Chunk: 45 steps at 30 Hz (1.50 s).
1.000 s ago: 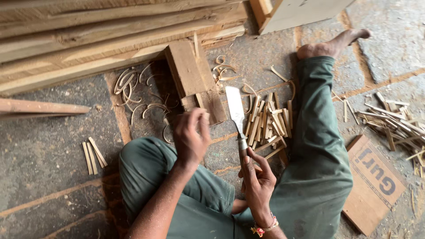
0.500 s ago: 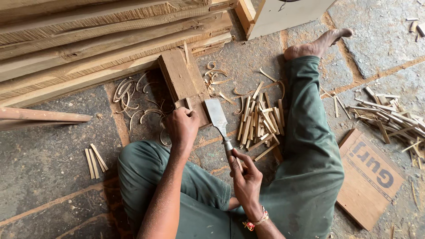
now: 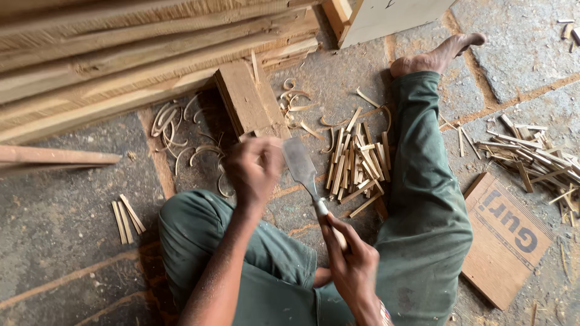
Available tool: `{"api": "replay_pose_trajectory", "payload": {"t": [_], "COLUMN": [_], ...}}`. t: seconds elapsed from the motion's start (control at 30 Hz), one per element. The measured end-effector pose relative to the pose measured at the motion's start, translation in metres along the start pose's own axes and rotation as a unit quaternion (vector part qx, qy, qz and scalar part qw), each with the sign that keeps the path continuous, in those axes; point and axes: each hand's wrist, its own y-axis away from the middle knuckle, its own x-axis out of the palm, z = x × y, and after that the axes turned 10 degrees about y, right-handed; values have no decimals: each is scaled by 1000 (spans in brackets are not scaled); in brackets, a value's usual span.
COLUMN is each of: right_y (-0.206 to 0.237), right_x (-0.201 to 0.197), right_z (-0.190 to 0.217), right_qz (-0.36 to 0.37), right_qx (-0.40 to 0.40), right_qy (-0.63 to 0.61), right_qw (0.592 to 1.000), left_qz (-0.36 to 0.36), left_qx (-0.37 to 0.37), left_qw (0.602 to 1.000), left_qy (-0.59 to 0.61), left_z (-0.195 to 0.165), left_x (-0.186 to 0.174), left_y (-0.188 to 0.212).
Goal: The person is sitting on the floor, using a chisel to carve small wooden pieces. They repeatedly strike the chisel with a mallet to shape the wood, creating wood shavings and small carved pieces.
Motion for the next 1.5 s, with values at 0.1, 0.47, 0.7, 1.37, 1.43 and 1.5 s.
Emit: {"api": "replay_pose_trajectory", "payload": {"t": [0.1, 0.47, 0.7, 1.37, 1.43, 1.5], "right_y": [22, 34, 33, 31, 21, 6], "right_x": [-19, -21, -18, 17, 24, 32], "right_z": [8, 22, 26, 7, 6, 7], "right_qz": [-20, 5, 20, -3, 4, 18], "right_qx": [-77, -81, -57, -70, -102, -119], "right_qy": [25, 70, 86, 88, 97, 99], "right_qw": [996, 994, 994, 994, 990, 988], "left_qz": [140, 252, 248, 395, 400, 374], "left_qx": [293, 243, 232, 170, 170, 193], "left_qw": [940, 931, 934, 901, 897, 902], "left_qy": [106, 103, 109, -63, -80, -94], "left_z": [-20, -9, -12, 19, 32, 46], "left_x": [18, 25, 22, 33, 37, 41], "left_y": [26, 59, 54, 50, 40, 27]}}
